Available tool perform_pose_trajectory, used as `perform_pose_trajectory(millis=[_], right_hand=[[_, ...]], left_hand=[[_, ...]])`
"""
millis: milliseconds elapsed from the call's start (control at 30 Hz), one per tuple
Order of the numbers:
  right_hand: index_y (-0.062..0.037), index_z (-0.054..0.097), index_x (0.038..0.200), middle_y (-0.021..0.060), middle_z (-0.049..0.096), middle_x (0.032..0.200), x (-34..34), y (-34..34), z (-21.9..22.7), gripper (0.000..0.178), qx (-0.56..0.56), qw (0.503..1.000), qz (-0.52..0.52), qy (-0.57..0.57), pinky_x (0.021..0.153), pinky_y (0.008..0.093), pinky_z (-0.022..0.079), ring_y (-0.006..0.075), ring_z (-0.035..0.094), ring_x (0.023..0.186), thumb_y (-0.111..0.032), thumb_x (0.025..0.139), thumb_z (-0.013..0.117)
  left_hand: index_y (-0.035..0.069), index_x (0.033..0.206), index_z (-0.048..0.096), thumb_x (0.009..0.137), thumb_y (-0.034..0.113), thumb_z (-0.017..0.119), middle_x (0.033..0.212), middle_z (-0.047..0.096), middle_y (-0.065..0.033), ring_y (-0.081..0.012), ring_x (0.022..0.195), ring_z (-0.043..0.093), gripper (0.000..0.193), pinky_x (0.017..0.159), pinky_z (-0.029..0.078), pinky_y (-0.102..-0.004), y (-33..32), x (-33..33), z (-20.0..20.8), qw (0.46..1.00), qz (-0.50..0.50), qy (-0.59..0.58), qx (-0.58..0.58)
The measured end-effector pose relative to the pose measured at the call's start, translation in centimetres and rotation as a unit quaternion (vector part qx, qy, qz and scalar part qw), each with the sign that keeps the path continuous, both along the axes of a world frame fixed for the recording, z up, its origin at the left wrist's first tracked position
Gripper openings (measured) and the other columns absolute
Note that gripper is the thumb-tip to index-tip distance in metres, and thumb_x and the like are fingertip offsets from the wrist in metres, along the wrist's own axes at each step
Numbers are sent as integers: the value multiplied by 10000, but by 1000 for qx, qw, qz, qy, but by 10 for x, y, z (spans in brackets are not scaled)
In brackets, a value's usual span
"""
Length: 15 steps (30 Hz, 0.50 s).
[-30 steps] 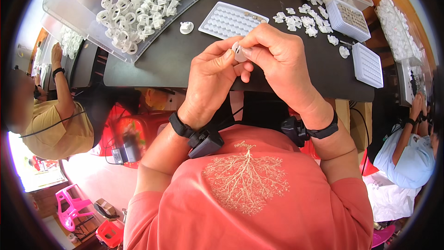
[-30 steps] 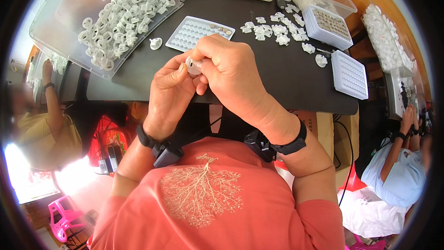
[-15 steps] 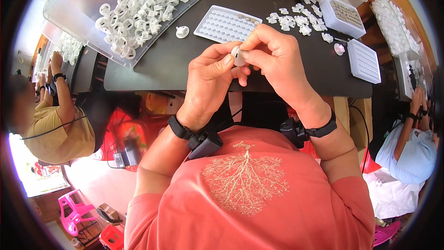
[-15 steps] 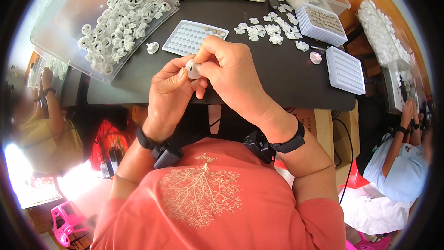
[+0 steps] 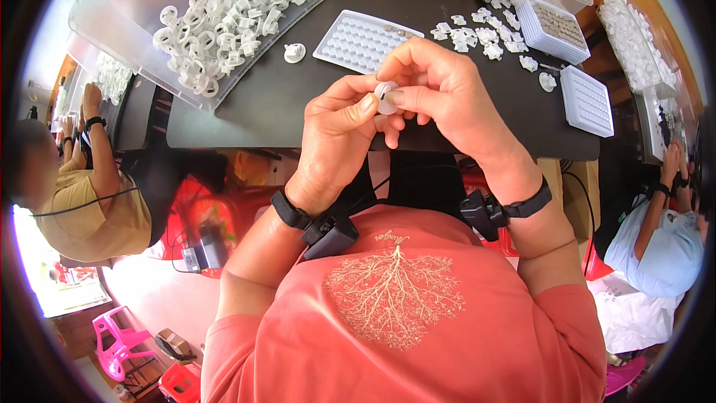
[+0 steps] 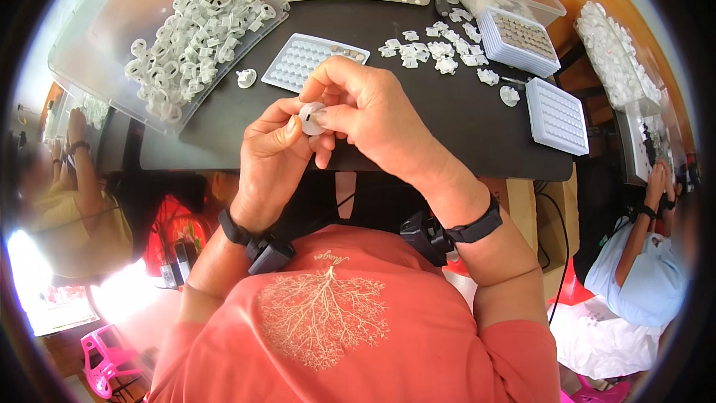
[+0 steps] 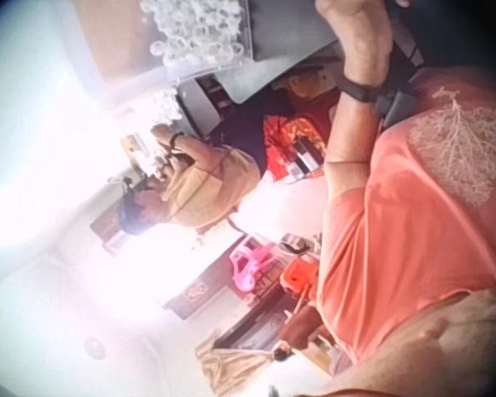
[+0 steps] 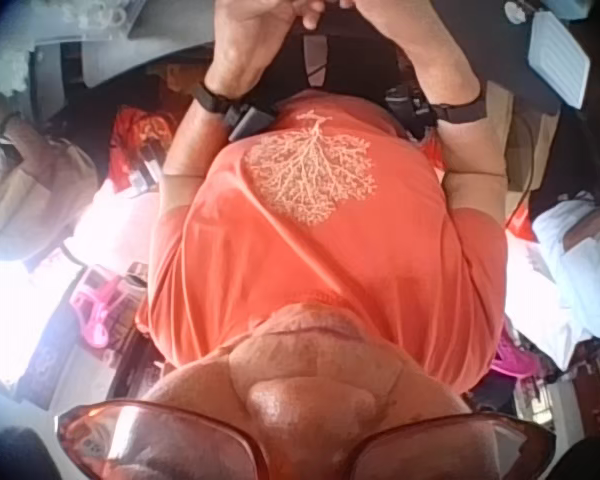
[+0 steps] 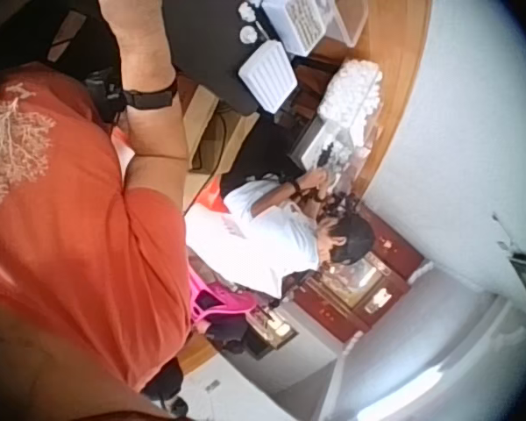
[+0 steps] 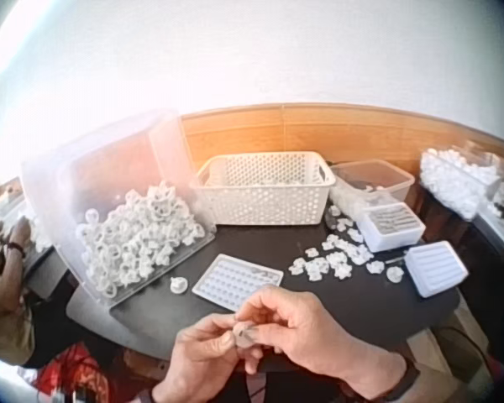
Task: Manually assembling small white plastic components by inserting metal inserts and other plastic pieces.
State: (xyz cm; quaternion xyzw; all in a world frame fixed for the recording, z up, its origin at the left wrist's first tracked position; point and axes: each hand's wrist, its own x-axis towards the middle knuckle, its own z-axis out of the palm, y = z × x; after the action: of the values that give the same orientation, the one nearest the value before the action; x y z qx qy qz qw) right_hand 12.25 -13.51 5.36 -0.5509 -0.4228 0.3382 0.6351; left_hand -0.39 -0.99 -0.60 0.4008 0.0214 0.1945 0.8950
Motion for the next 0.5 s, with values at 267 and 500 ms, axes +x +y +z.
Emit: perform_pose_trajectory(millis=[267, 500], right_hand=[[25, 608, 941, 66, 639, 789, -9, 5, -6, 47, -13, 999, -37, 11, 511, 258, 520, 113, 621, 601, 59, 925, 581], [46, 642, 972, 79, 649, 779, -3, 3, -3, 89, -7, 997, -10, 73, 528, 264, 535, 116, 625, 600, 76, 908, 587]], left_hand=[[-4, 1187, 617, 948, 212, 689, 1044, 673, -174, -290, 865, 676, 330, 664, 524, -373, 0, 1, 1, 1000, 8, 11, -10], [-10, 1215, 610, 937, 236, 699, 1047, 677, -152, -279, 859, 673, 381, 667, 507, -362, 1, -2, -2, 1000, 0, 8, -22]])
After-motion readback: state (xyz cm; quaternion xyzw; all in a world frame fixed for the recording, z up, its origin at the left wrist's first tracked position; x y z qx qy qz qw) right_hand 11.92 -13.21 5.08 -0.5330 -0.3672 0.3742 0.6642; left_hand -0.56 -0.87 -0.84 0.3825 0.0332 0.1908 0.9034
